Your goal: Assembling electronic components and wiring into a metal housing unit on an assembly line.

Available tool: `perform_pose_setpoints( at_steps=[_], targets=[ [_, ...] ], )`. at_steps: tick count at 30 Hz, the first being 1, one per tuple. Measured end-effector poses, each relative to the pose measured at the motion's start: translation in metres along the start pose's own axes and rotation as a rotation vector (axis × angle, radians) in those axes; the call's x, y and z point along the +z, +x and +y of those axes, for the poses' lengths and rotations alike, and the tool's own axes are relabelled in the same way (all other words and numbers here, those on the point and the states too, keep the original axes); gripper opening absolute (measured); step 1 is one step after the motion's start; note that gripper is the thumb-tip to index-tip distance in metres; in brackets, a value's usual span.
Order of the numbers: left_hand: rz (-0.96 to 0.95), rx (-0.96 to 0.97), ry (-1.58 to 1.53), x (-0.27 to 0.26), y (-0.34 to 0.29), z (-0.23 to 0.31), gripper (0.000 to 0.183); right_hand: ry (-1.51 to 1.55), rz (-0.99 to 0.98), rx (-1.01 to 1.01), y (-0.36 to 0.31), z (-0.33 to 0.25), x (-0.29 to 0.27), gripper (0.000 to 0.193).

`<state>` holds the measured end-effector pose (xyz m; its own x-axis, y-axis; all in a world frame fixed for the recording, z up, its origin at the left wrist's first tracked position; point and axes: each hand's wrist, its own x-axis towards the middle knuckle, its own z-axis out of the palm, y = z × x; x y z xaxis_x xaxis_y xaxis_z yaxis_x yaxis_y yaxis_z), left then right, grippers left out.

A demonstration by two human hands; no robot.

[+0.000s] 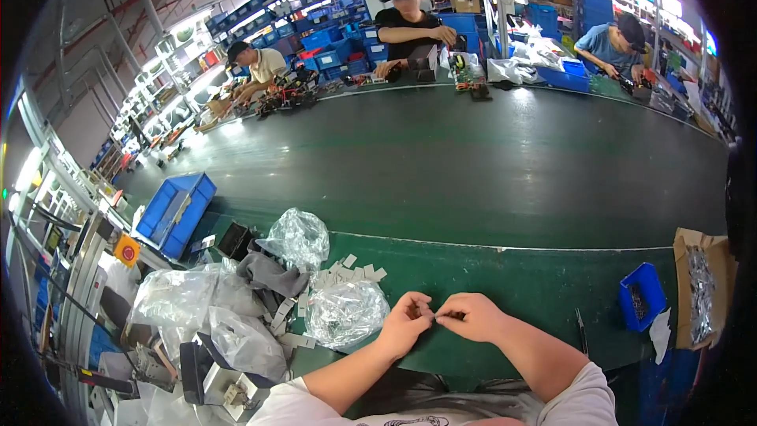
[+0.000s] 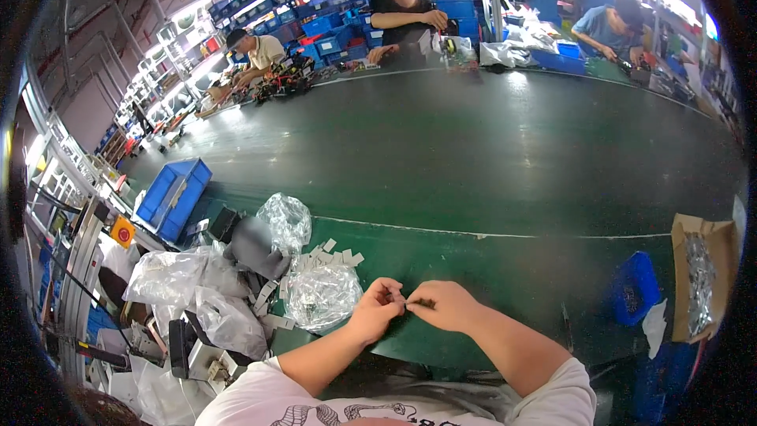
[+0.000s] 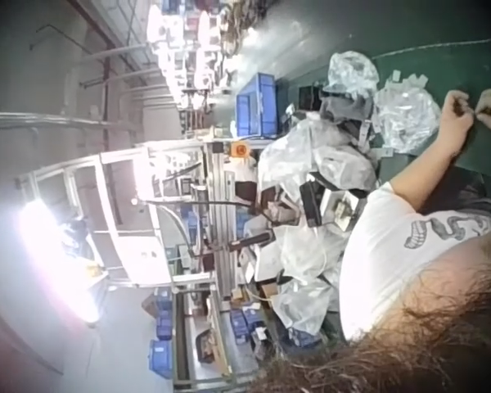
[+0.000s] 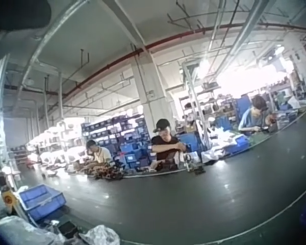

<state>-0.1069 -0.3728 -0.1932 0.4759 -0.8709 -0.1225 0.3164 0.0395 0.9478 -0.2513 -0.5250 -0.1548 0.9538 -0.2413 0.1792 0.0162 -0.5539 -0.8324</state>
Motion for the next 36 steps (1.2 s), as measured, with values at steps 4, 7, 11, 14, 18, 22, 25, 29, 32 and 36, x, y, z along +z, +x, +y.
perform_pose_setpoints(
  at_steps=[4,7,11,14,18,22,25,29,32,36],
  targets=[
    [-0.102,0.015,-0.050,0.000,-0.007,-0.010,0.035,-0.006,-0.022,-0.044,0.000,0.001,0.002,0.014],
    [-0.148,-0.013,-0.055,0.000,-0.003,-0.003,0.035,-0.002,-0.035,-0.061,0.002,0.001,0.003,0.012],
    [-0.158,-0.039,-0.037,-0.007,-0.004,0.000,0.033,-0.003,-0.068,-0.060,0.006,-0.002,0.006,0.013],
    [-0.172,-0.069,-0.129,-0.006,0.003,-0.005,0.032,-0.029,-0.068,0.023,0.002,0.003,-0.001,0.016],
    [-0.113,-0.081,-0.116,-0.006,0.007,-0.006,0.033,-0.059,-0.027,-0.069,0.002,0.017,0.003,0.021],
    [-0.079,-0.070,-0.121,-0.013,0.002,-0.002,0.031,-0.077,-0.049,-0.108,0.007,0.007,-0.001,0.022],
    [-0.021,-0.108,-0.185,0.004,0.001,0.003,0.030,-0.091,0.008,-0.139,-0.001,0.019,0.002,0.021],
    [-0.007,-0.092,-0.155,0.006,-0.004,0.005,0.025,-0.106,-0.007,-0.166,-0.001,0.016,0.003,0.020],
    [-0.031,-0.115,-0.181,0.003,0.000,0.007,0.026,-0.132,-0.026,-0.141,0.001,0.017,-0.003,0.020],
    [-0.022,-0.128,-0.235,-0.005,0.006,0.005,0.028,-0.191,-0.067,-0.032,0.012,0.015,-0.009,0.025]
  ],
)
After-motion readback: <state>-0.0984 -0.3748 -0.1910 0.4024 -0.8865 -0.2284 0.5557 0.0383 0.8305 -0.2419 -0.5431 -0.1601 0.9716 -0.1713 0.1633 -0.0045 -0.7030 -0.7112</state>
